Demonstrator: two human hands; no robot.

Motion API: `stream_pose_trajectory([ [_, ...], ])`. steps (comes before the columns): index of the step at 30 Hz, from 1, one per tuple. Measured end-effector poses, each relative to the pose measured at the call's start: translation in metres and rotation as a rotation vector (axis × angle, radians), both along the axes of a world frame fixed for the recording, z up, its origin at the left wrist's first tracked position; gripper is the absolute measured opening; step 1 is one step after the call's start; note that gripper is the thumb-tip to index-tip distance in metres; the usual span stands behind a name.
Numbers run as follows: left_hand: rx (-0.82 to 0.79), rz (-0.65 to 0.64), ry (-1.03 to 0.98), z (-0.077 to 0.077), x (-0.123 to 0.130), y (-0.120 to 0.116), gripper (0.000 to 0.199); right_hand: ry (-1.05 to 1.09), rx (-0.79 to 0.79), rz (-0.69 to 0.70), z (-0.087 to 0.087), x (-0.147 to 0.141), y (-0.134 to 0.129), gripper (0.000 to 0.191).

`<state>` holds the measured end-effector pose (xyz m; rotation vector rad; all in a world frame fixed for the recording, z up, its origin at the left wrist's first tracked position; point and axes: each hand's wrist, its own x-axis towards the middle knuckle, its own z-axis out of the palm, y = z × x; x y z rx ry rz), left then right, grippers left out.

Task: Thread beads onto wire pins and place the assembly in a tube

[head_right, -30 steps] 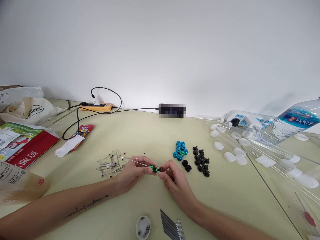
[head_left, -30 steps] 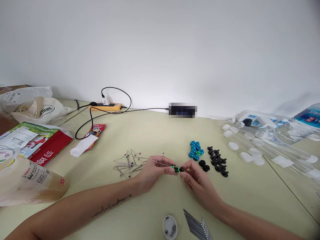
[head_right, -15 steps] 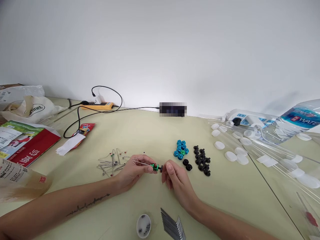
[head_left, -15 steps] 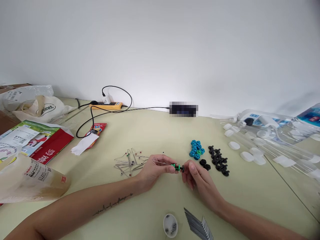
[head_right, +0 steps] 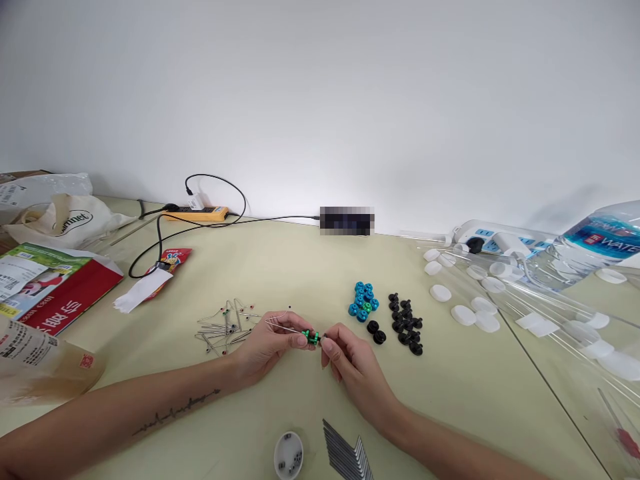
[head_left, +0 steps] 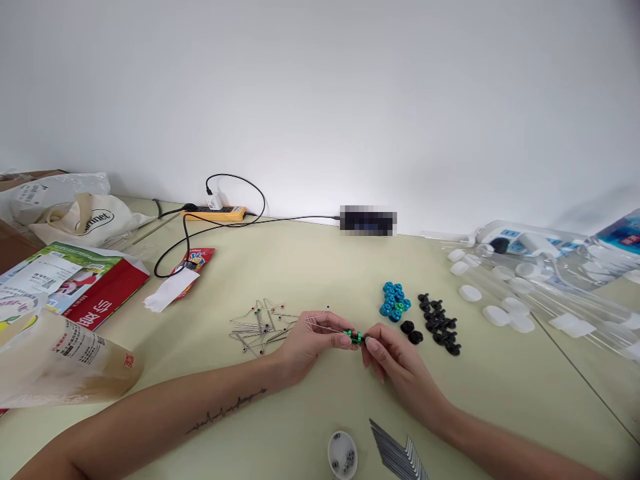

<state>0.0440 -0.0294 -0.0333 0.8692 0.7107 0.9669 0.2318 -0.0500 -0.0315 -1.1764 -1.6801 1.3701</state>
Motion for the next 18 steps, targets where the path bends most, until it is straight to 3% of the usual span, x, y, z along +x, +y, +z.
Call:
stream_pose_trajectory([
  [3,0.000,-0.006,0.002,-0.0010,0.0000,0.0000,0.019,-0.043,0.012,0.019,0.0015,0.0000,-0.0005,0.036],
  [10,0.003,0.008,-0.009,-0.0003,0.0002,0.0011,0.018,0.053,-0.010,-0.078,-0.0058,-0.0015,-0.0028,0.014],
  [18,0.002,-0.002,0.022,0.0001,0.0008,0.0009,0.019,0.081,-0.009,-0.117,-0.0034,-0.0004,-0.0045,0.015],
])
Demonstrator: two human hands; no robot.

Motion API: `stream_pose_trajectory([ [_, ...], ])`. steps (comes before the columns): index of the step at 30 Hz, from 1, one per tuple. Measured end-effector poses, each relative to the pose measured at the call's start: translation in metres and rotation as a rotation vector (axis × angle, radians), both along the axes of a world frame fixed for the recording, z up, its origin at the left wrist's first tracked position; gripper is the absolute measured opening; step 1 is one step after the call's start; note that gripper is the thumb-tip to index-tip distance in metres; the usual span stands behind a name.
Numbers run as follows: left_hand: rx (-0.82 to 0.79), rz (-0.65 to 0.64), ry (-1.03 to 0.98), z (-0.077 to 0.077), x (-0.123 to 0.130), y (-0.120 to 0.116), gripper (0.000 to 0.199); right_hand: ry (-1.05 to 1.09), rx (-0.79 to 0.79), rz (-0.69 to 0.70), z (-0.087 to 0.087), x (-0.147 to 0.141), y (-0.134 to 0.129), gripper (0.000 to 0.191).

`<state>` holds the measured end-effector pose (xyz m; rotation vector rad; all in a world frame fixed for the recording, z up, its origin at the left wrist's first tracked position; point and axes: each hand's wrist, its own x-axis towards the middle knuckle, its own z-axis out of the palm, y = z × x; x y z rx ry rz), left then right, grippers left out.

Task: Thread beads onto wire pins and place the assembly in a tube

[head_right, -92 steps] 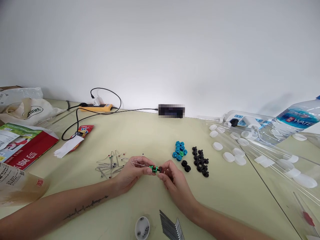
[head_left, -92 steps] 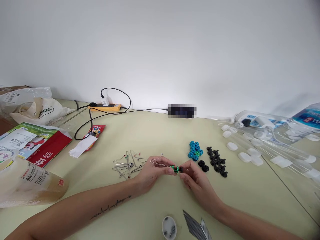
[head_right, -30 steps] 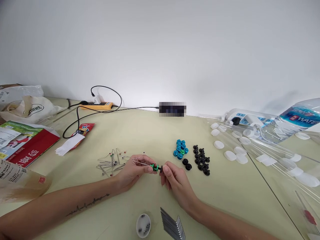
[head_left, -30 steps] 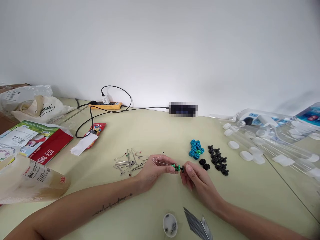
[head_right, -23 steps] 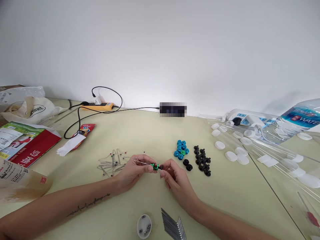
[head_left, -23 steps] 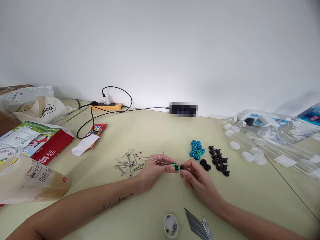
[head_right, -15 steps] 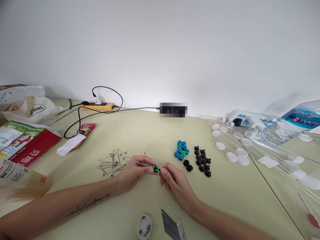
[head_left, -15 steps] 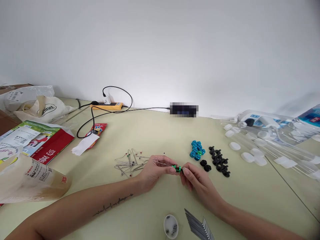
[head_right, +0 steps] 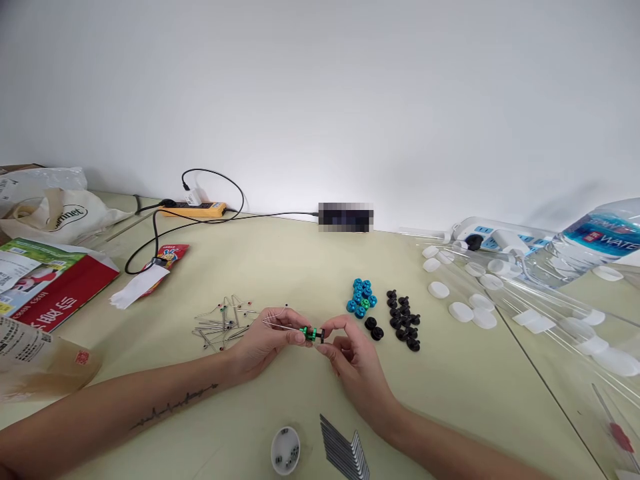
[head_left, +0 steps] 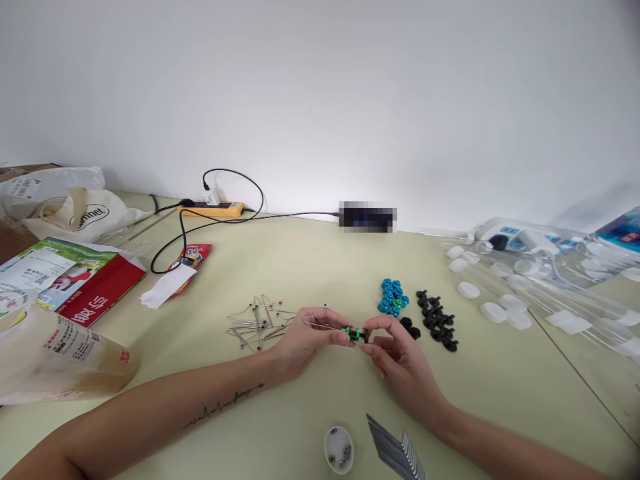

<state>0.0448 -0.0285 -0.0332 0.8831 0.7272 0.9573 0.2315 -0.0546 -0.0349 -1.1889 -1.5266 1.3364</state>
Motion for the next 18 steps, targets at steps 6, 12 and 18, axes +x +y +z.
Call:
stream_pose_trajectory([
  [6,-0.015,-0.006,0.011,0.0006,0.0001,0.0003,0.020,-0.016,-0.045,0.069,0.0032,0.0012,0.0011,0.028],
  [12,0.001,0.035,0.027,0.0020,0.0008,-0.0016,0.020,0.004,-0.048,0.028,0.0037,0.0003,0.0000,0.039],
  [18,0.013,0.087,0.021,0.0022,0.0010,-0.0031,0.022,0.053,-0.065,-0.035,0.0054,0.0011,0.0013,0.035],
])
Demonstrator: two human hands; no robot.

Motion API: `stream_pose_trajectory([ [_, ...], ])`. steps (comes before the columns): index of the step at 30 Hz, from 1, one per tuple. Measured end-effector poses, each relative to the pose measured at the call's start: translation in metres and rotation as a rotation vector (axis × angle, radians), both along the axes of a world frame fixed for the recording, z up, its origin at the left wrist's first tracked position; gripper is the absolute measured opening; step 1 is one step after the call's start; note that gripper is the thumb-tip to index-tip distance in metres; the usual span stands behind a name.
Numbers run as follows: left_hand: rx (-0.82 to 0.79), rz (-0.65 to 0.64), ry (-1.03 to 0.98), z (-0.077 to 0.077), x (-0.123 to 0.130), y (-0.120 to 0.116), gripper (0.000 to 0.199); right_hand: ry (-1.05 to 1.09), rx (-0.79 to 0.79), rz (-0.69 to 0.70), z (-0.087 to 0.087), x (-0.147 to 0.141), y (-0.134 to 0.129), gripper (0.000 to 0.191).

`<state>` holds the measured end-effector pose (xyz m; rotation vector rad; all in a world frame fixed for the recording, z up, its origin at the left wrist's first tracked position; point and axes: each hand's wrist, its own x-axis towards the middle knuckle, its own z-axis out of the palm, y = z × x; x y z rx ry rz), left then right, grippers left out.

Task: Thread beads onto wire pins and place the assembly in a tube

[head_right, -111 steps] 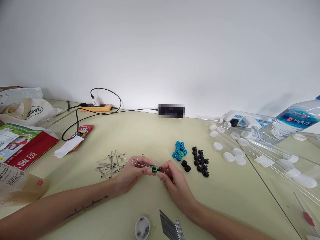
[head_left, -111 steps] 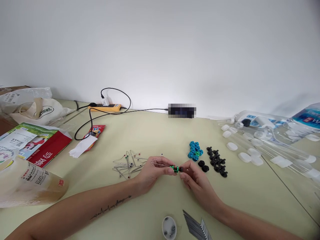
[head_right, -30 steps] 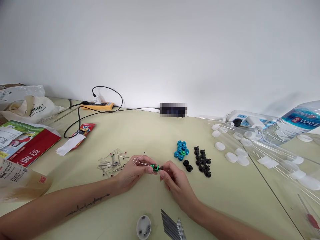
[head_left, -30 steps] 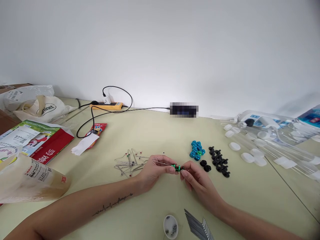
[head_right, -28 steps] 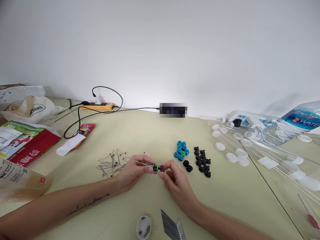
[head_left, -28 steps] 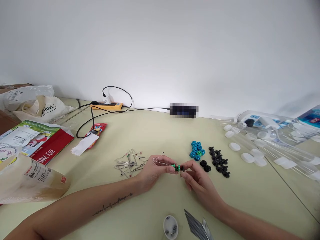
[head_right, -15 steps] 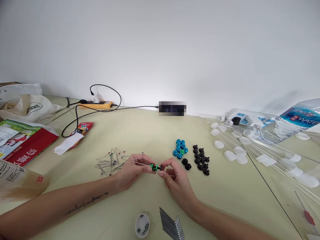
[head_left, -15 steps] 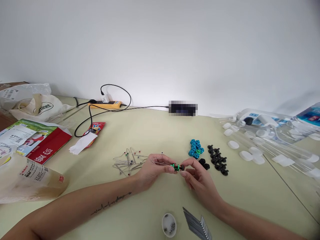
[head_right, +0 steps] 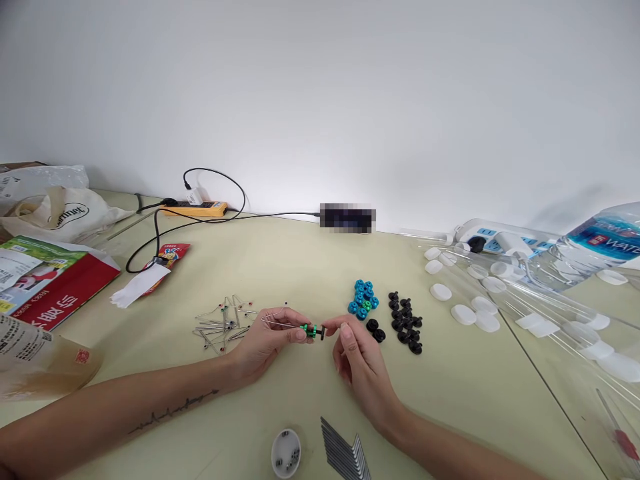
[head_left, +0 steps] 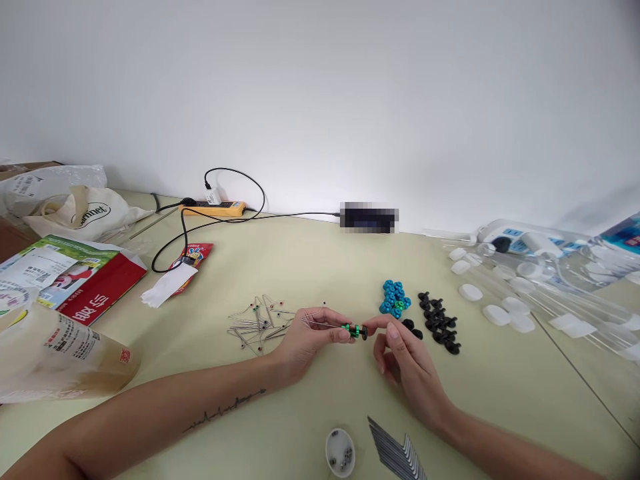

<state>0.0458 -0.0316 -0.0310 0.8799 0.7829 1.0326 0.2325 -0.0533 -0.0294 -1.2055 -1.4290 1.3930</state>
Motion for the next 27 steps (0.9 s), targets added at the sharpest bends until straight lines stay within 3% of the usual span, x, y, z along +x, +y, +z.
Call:
stream_pose_trajectory([
  [17,-0.004,0.008,-0.005,0.0032,0.0004,-0.0014,0.022,-0.010,0.005,-0.025,0.0026,-0.0001,0.0010,0.042],
  [27,-0.006,-0.005,0.004,0.0006,0.0010,0.0004,0.023,-0.090,0.006,0.040,-0.0008,-0.0006,0.0016,0.044],
])
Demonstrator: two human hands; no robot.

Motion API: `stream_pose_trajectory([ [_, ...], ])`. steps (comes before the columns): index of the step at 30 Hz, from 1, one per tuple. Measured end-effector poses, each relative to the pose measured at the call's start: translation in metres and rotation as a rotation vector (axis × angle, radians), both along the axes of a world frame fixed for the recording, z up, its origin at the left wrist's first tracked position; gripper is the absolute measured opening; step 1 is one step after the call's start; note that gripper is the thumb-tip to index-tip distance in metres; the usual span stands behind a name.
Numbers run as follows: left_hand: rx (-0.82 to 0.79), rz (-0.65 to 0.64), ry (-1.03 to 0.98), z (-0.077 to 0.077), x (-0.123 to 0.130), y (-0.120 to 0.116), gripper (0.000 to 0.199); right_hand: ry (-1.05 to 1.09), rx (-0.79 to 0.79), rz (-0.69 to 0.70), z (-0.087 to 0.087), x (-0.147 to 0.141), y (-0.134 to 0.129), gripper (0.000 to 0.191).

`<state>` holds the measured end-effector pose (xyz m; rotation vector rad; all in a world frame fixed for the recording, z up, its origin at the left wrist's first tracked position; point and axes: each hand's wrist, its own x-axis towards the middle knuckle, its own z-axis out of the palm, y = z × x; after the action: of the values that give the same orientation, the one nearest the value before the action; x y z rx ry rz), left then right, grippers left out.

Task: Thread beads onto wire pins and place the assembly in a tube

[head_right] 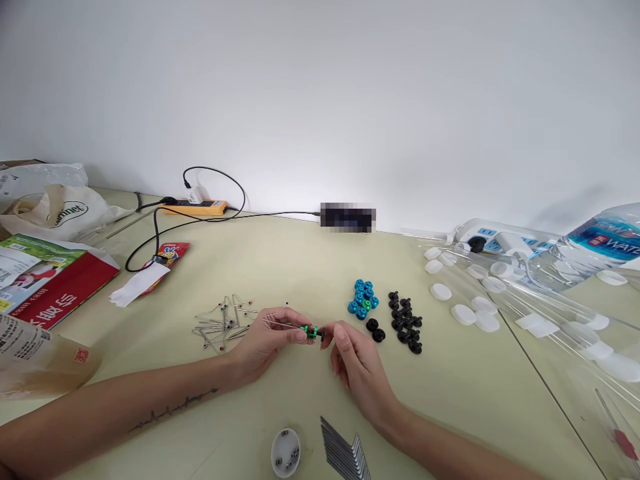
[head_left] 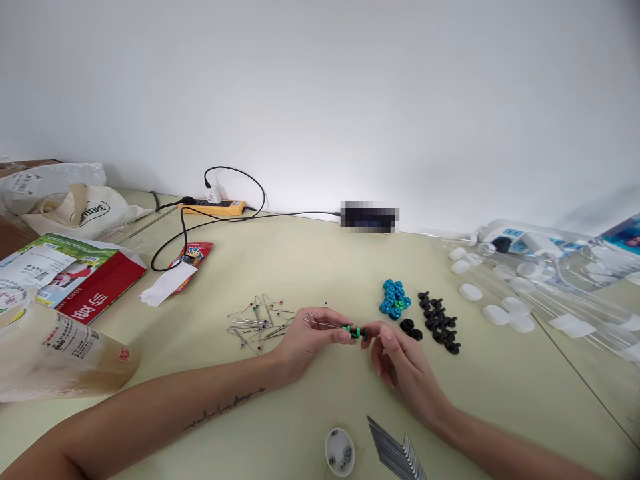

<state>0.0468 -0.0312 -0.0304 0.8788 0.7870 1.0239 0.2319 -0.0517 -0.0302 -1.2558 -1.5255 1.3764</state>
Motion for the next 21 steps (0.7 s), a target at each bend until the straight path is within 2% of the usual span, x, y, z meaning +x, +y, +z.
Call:
stream_pose_trajectory([
  [3,0.001,-0.043,0.015,-0.0011,-0.0007,0.0001,0.022,-0.062,0.007,0.053,0.0009,-0.0016,-0.0003,0.044],
  [9,0.003,-0.047,0.018,-0.0026,-0.0027,0.0008,0.019,0.003,-0.006,0.045,0.0025,-0.0029,0.0000,0.025],
  [12,0.001,-0.050,0.019,-0.0019,-0.0021,0.0011,0.020,-0.019,-0.016,0.042,0.0026,-0.0025,0.0003,0.029],
  [16,0.010,-0.073,0.004,-0.0010,-0.0007,0.0006,0.023,-0.087,-0.019,0.086,0.0031,-0.0019,-0.0002,0.044],
  [21,-0.004,-0.038,0.035,-0.0009,-0.0013,0.0011,0.023,-0.021,-0.005,0.063,0.0016,-0.0024,0.0002,0.027],
])
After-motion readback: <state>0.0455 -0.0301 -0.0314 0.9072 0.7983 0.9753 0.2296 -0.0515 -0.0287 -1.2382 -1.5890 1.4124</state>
